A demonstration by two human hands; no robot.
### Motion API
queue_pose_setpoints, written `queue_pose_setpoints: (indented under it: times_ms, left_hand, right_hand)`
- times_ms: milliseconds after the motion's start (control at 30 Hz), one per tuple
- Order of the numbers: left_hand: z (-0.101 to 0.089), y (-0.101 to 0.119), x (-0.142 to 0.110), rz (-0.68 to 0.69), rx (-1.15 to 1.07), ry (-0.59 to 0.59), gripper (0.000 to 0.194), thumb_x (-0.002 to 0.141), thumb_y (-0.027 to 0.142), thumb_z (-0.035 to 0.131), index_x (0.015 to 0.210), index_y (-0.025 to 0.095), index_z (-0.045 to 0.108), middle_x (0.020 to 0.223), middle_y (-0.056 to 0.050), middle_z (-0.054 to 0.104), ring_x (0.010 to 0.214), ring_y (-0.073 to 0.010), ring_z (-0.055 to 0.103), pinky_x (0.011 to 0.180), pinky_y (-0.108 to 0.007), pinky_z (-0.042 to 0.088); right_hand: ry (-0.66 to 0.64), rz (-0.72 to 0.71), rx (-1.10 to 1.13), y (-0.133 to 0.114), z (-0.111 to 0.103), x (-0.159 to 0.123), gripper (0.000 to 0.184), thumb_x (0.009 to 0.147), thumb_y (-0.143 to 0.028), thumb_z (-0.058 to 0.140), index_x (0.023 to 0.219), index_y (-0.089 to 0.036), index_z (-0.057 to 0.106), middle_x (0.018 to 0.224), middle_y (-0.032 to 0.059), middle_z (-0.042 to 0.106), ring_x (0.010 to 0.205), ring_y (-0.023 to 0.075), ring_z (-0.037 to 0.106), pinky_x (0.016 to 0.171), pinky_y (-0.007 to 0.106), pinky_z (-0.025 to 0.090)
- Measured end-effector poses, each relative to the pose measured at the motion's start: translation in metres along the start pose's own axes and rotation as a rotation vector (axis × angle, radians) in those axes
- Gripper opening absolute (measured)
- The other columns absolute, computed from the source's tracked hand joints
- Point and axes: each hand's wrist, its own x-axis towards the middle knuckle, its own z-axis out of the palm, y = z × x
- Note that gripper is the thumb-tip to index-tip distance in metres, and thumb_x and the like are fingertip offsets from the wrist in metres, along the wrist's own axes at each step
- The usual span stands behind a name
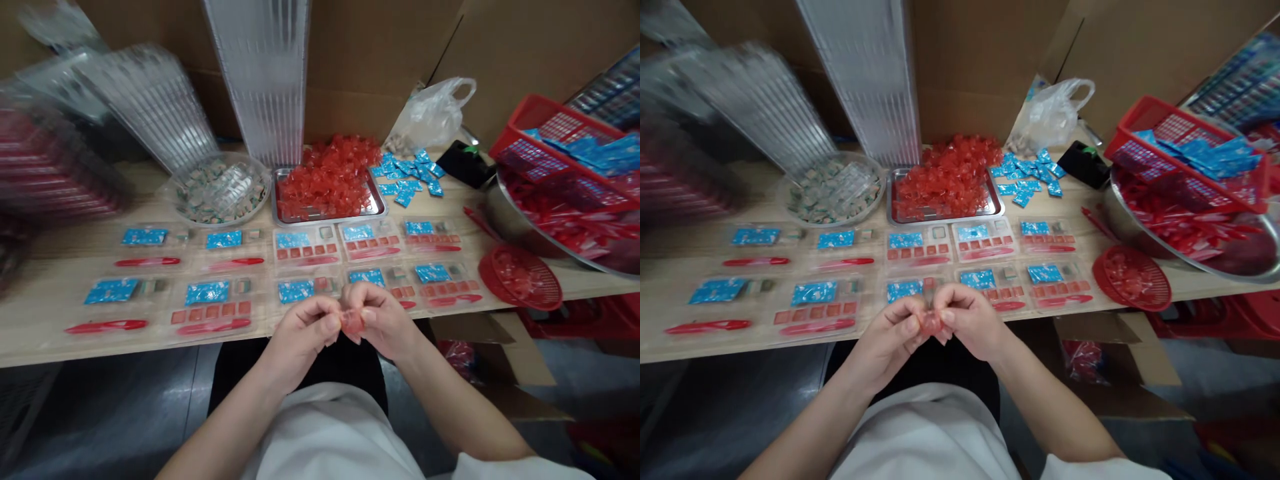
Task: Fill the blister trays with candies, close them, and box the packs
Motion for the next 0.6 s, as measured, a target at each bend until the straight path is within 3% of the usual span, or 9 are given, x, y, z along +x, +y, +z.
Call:
queue_pose_setpoints:
  times_ms: [100, 233, 300, 367, 467, 600]
  left_hand:
    - [0.002, -0.006, 0.003, 0.128, 0.154, 0.153, 0.018, 0.075, 0.035, 0.068, 0.072, 0.019, 0.061, 0.069, 0.002, 0.054, 0.064, -0.0092, 0.049, 0.062, -0.022, 0.040]
    - [-0.004, -0.018, 0.002, 0.322, 0.679, 0.260, 0.008, 0.080, 0.027, 0.063, 0.079, 0.021, 0.067, 0.079, -0.001, 0.061, 0.076, -0.0136, 0.056, 0.068, -0.025, 0.044]
    - [-0.011, -0.022, -0.003, 0.389, 0.899, 0.280, 0.018, 0.082, 0.026, 0.061, 0.099, 0.023, 0.065, 0.090, -0.003, 0.064, 0.081, -0.0149, 0.058, 0.069, -0.026, 0.046]
    - [-0.021, -0.023, -0.009, 0.464, 1.134, 0.281, 0.030, 0.084, 0.023, 0.058, 0.114, 0.024, 0.058, 0.100, -0.004, 0.065, 0.091, -0.0170, 0.059, 0.080, -0.032, 0.047]
    - [-0.037, -0.022, -0.016, 0.550, 1.484, 0.197, 0.022, 0.086, 0.019, 0.054, 0.106, 0.024, 0.061, 0.107, -0.003, 0.067, 0.103, -0.0216, 0.058, 0.091, -0.042, 0.043]
    - [-0.052, -0.025, -0.016, 0.619, 1.637, 0.145, 0.018, 0.087, 0.017, 0.052, 0.099, 0.023, 0.064, 0.106, -0.003, 0.068, 0.106, -0.0240, 0.058, 0.087, -0.042, 0.048]
  right_hand:
    - [0.149, 0.028, -0.001, 0.007, 0.002, -0.008, 0.022, 0.074, -0.038, 0.069, 0.087, -0.022, 0.060, 0.070, -0.0028, 0.059, 0.060, 0.0107, 0.058, 0.060, 0.026, 0.050]
    - [0.227, 0.092, -0.143, 0.011, -0.004, -0.018, 0.018, 0.078, -0.032, 0.065, 0.094, -0.022, 0.063, 0.084, 0.0010, 0.065, 0.073, 0.0137, 0.063, 0.068, 0.030, 0.053]
    - [0.281, 0.025, -0.363, 0.008, -0.011, -0.016, 0.016, 0.079, -0.032, 0.064, 0.093, -0.023, 0.064, 0.086, 0.0022, 0.066, 0.075, 0.0151, 0.063, 0.069, 0.030, 0.053]
    - [0.318, -0.113, -0.743, 0.002, -0.020, -0.006, 0.016, 0.081, -0.029, 0.061, 0.095, -0.024, 0.067, 0.093, 0.0045, 0.067, 0.085, 0.0183, 0.063, 0.076, 0.033, 0.051]
    - [0.218, -0.288, -1.309, -0.006, -0.030, 0.016, 0.018, 0.084, -0.022, 0.055, 0.096, -0.022, 0.069, 0.099, 0.0084, 0.066, 0.091, 0.0221, 0.060, 0.083, 0.038, 0.048]
    - [-0.088, -0.359, -1.577, -0.003, -0.031, 0.036, 0.020, 0.085, -0.013, 0.052, 0.097, -0.018, 0.068, 0.092, 0.0092, 0.066, 0.085, 0.0203, 0.059, 0.077, 0.035, 0.050]
